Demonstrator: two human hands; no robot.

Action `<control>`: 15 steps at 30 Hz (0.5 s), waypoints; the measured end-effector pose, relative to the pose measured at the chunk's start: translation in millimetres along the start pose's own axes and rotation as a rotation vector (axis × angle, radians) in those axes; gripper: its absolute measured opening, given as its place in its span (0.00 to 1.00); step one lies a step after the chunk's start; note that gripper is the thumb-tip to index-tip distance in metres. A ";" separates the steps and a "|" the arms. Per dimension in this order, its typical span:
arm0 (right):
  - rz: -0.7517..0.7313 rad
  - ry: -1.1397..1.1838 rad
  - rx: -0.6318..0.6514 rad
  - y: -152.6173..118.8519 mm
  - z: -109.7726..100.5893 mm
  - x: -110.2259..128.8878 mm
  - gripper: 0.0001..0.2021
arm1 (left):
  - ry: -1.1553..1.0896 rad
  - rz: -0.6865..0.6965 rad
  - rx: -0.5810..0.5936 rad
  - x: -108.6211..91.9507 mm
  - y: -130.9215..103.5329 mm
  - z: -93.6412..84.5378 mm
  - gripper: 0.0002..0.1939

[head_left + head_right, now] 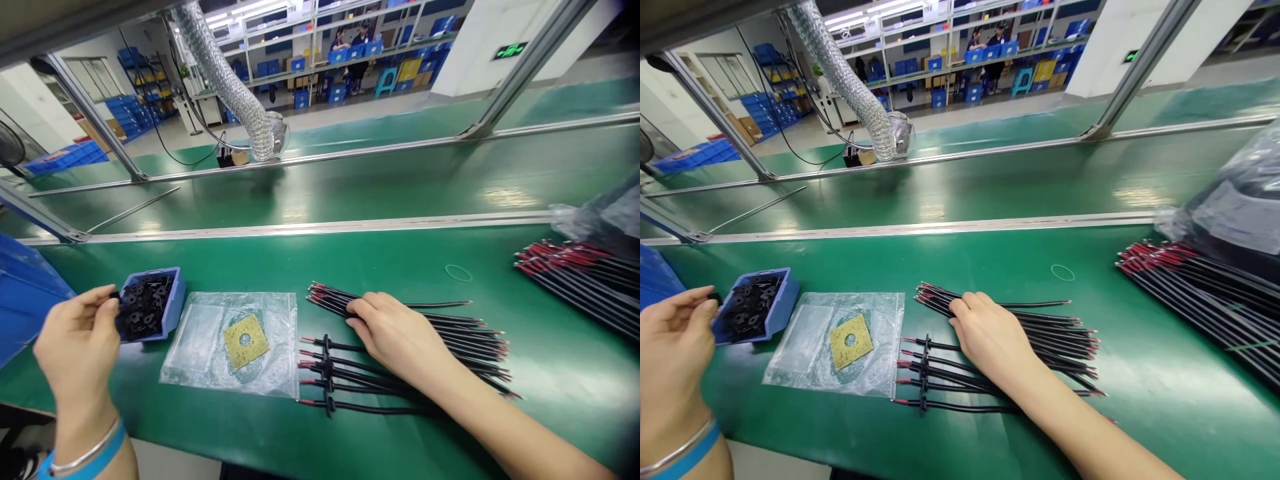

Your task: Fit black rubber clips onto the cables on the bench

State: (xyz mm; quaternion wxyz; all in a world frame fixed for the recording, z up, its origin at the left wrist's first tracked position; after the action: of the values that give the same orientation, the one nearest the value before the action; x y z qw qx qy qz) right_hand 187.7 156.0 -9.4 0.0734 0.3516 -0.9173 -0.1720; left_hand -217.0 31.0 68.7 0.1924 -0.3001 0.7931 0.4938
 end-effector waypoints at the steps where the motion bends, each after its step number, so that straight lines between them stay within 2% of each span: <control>1: -0.006 -0.005 -0.018 0.2 2.0 1.2 0.05 | -0.201 -0.097 0.021 -8.2 -10.0 0.0 0.14; 3: -0.028 -0.006 -0.054 0.7 4.1 3.9 0.06 | -0.604 -0.425 0.279 -24.3 -36.8 10.4 0.12; 5: -0.081 -0.027 -0.096 1.0 3.0 6.3 0.09 | -0.678 -0.538 0.477 -41.7 -63.9 19.6 0.16; 6: -0.108 -0.044 -0.123 1.0 1.0 7.1 0.10 | -0.752 -0.666 0.593 -47.3 -77.5 25.1 0.18; 9: -0.113 -0.048 -0.212 0.1 -9.6 7.7 0.12 | -0.898 -0.895 0.797 -58.9 -104.6 33.8 0.22; 11: -0.065 0.026 -0.253 -0.9 -17.6 8.6 0.11 | -0.943 -0.924 0.868 -63.5 -112.0 34.4 0.20; 15: -0.059 0.152 -0.302 -2.8 -27.8 16.1 0.08 | -0.966 -0.870 0.987 -66.9 -118.3 33.6 0.16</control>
State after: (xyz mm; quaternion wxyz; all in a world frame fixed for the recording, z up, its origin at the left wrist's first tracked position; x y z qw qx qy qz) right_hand 184.6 136.0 15.7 0.1895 0.3756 -0.8620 -0.2827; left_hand -88.0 41.1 15.2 0.7977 -0.2160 0.5614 0.0435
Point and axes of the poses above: each hand's wrist, its own y-axis towards the middle knuckle, its own z-axis out of the palm, x = y × z, the point moved 3 cm from there along y, towards the middle knuckle, and after that the axes turned 2 degrees about -x, right-handed, at the moved point
